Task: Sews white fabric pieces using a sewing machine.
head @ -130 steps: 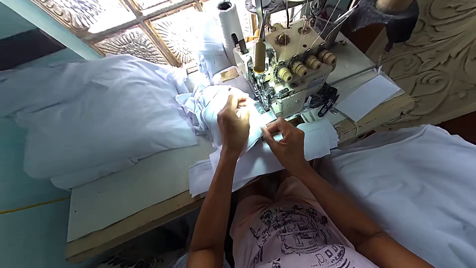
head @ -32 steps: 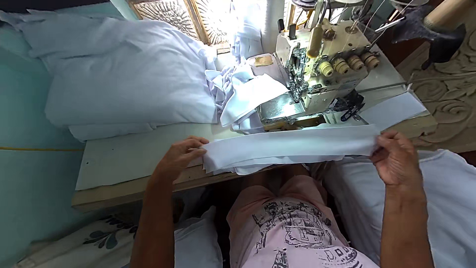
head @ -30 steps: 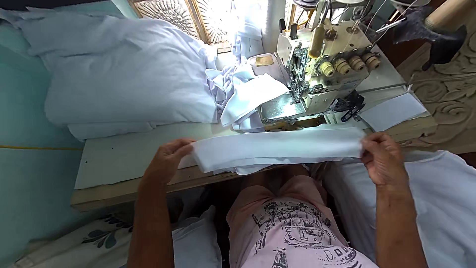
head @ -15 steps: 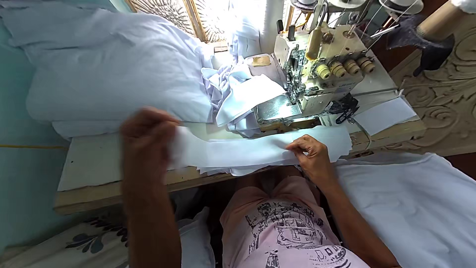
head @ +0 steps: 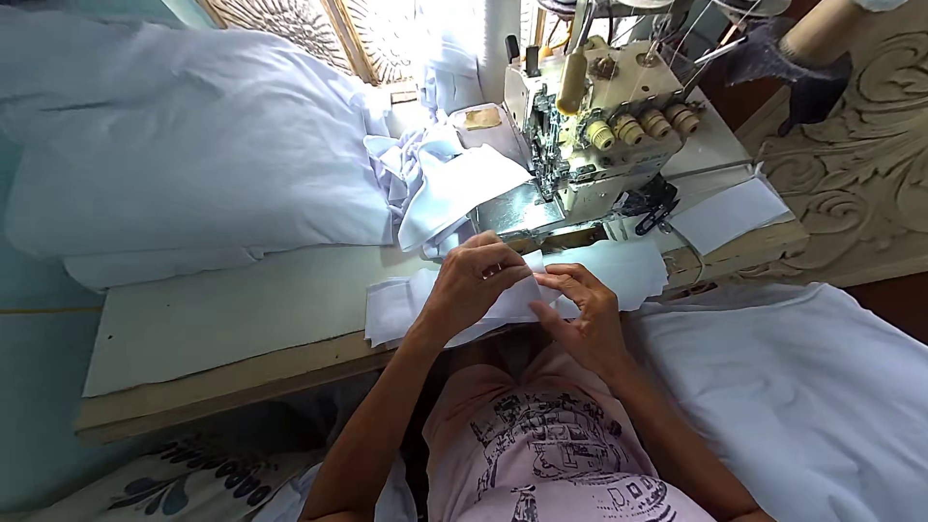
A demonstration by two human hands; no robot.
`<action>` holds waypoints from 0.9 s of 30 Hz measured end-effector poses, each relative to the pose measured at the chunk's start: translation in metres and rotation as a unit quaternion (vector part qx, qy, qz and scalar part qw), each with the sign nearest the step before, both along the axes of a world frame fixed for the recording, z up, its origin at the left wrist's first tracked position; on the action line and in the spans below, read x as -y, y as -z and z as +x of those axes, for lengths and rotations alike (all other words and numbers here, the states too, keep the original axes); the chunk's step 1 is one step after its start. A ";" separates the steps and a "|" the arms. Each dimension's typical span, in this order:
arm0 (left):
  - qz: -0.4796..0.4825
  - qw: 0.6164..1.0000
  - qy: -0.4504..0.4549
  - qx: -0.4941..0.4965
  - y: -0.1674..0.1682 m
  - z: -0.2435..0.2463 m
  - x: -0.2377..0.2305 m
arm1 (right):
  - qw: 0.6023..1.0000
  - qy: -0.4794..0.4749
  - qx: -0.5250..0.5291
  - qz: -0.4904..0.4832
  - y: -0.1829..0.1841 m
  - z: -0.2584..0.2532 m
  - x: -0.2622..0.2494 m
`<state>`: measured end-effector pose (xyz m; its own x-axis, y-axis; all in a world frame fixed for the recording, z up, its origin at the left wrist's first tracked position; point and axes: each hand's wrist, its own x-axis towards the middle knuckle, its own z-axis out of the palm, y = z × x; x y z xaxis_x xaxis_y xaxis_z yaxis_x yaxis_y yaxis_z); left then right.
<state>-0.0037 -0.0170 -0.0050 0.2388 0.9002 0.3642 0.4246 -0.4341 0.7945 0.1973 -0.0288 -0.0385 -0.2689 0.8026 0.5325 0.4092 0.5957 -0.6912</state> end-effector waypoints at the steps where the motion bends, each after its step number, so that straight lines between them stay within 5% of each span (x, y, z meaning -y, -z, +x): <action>1: 0.004 1.000 -0.001 0.008 -0.002 -0.002 -0.001 | 1.000 0.002 -0.013 0.008 0.001 -0.004 0.001; 10: -0.148 0.957 0.140 0.208 0.004 -0.026 -0.013 | 0.996 -0.032 -0.084 0.028 -0.001 -0.020 0.006; 27: -0.155 0.900 0.047 0.405 0.010 -0.025 -0.016 | 0.990 -0.021 -0.135 -0.043 -0.008 -0.014 0.003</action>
<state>-0.0282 -0.0011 -0.0155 0.0877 0.9784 0.1873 -0.3756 -0.1416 0.9159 0.1834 -0.0319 -0.0303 -0.1597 0.8390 0.5202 0.1797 0.5429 -0.8203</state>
